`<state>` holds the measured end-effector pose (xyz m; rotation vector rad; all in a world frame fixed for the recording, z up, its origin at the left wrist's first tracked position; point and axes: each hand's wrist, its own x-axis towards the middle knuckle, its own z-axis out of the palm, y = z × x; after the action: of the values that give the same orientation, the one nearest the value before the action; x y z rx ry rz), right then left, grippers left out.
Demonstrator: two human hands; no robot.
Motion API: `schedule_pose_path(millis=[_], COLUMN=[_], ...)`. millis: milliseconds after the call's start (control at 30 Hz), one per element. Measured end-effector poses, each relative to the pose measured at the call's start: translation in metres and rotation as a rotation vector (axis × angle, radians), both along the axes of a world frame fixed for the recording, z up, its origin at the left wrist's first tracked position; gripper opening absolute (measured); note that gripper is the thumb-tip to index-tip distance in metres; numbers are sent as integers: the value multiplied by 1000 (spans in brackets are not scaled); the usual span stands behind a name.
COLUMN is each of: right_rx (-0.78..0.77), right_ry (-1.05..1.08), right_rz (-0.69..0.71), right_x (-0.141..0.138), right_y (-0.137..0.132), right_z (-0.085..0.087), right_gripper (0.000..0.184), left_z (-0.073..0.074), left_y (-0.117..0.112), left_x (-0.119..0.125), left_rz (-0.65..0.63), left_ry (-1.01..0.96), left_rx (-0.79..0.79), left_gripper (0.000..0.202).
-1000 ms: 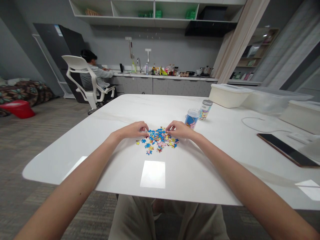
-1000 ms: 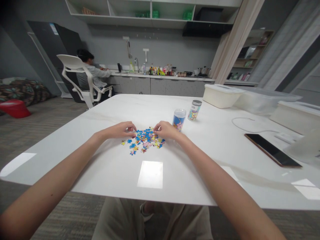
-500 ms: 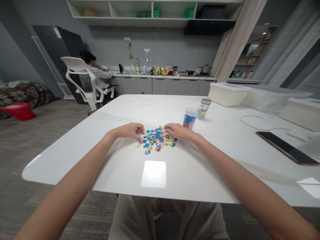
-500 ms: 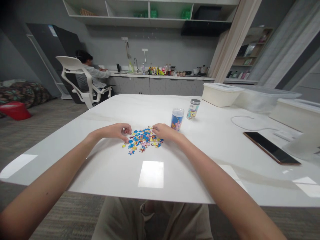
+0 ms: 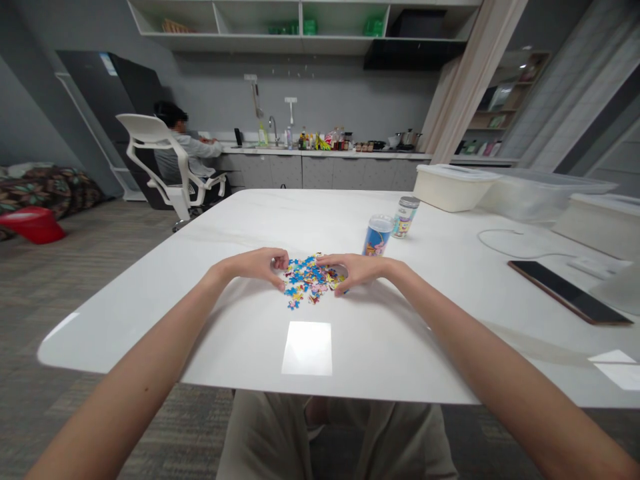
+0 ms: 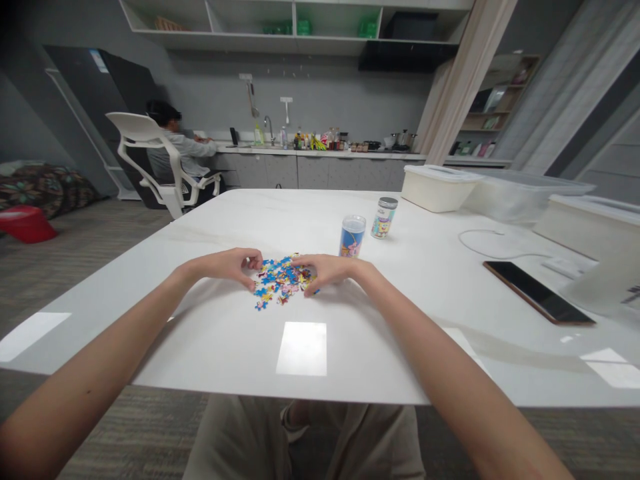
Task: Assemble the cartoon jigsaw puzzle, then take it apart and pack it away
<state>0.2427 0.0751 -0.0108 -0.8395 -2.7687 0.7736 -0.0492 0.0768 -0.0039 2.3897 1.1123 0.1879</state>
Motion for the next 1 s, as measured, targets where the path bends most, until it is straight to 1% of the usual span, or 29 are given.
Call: schedule_pose_path(millis=[33, 100, 167, 300, 367, 400, 433, 467, 500, 533, 567, 600, 633, 700, 800, 833, 867, 933, 1000], right_rx=[1, 8, 30, 69, 71, 65, 52, 30, 11, 6, 7, 15, 25, 8, -27, -30, -36, -53, -76], right_ry=[3, 21, 52, 139, 145, 129, 107, 81, 71, 78, 90, 115, 148, 176, 195, 185, 170, 138, 130], right_rz=[6, -40, -85, -85, -102, -95, -72, -36, -7, -3, -15, -43, -67, -57, -110, -121, -116, -68, -39], right_x=[0, -3, -8, -11, -7, -4, -1, 1, 1, 1, 0, -2, -4, -6, -1, 2, 5, 9, 11], right_y=[0, 0, 0, 4, 7, 8, 9, 8, 8, 6, 5, 3, 2, 0, 1, 2, 3, 5, 6], right_z=[-1, -4, -8, -13, -13, -13, -13, -13, -14, -15, -17, -18, -19, -19, -16, -14, -13, -12, -14], right_gripper=[83, 79, 69, 49, 50, 55, 64, 74, 79, 80, 78, 76, 74, 72, 57, 55, 56, 66, 75], left_z=[-1, -4, -6, -7, -5, -5, -4, -4, -4, -5, -6, -7, -9, -12, -14, -14, -13, -12, -10], left_y=[1, 1, 1, -4, -7, -9, -11, -13, -14, -15, -16, -17, -18, -21, -24, -25, -26, -26, -24], left_x=[1, 5, 11, 22, 23, 23, 22, 21, 21, 20, 21, 22, 24, 30, 37, 38, 38, 36, 32], left_rz=[16, 46, 61, 57, 57, 48, 18, -20, -56, -83, -110, -132, -133, -114, -99, -92, -88, -105, -136], left_ry=[-7, -25, -34, -30, -56, -75, -93, -104, -94, -67, -31, 13, 47, 78, 72, 64, 56, 34, 25], left_rx=[14, 46, 75, 158, 193, 199, 189, 166, 129, 92, 53, 23, 8, 1, 58, 86, 106, 151, 170], left_gripper=[47, 44, 42, 40, 40, 44, 51, 64, 80, 94, 105, 111, 113, 106, 83, 77, 71, 60, 54])
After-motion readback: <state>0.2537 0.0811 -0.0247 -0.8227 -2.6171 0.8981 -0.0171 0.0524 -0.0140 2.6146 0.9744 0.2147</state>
